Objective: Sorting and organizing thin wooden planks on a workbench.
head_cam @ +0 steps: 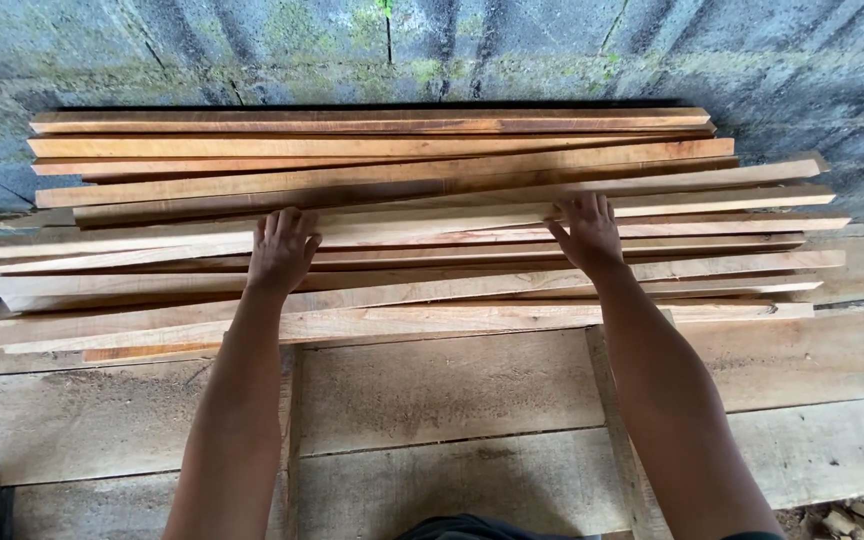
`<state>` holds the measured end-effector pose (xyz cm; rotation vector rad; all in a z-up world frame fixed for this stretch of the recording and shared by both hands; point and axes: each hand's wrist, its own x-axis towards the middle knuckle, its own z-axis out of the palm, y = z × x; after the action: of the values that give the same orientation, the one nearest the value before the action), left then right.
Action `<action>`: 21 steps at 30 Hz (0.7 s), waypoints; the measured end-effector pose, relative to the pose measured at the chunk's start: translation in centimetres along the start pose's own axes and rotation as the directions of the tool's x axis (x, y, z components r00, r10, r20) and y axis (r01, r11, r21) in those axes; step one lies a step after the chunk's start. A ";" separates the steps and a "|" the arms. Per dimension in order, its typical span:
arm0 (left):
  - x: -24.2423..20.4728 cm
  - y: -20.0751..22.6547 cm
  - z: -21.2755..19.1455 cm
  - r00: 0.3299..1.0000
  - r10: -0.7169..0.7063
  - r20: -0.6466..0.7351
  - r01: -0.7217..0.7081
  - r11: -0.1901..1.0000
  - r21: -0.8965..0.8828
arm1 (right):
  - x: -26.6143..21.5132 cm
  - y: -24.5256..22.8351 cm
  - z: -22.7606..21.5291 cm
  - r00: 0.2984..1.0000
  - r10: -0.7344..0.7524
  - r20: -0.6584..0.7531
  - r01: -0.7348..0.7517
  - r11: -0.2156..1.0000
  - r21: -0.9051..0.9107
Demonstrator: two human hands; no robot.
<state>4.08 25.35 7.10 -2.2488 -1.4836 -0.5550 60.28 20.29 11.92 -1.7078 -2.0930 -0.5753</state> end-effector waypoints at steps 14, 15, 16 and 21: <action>-7.0 4.4 -4.7 0.960 0.275 0.043 -0.264 0.948 -0.179 | -8.1 -5.3 -2.4 0.978 -0.210 -0.010 0.206 0.946 0.248; -7.5 4.9 -5.6 0.966 0.258 0.006 -0.251 0.946 -0.204 | -9.0 -5.7 -3.2 0.983 -0.184 0.024 0.169 0.940 0.298; -7.6 4.8 -5.5 0.966 0.258 0.009 -0.251 0.946 -0.206 | -9.8 -5.0 -1.4 0.983 -0.184 0.028 0.167 0.939 0.299; -7.5 5.0 -5.1 0.936 0.345 -0.076 -0.343 0.939 0.039 | -9.9 -2.5 1.3 0.971 -0.235 0.049 0.221 0.955 0.197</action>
<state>5.41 15.05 6.97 -2.3618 -1.0169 -0.5072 59.71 12.42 5.39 -1.4119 -2.3327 -0.3679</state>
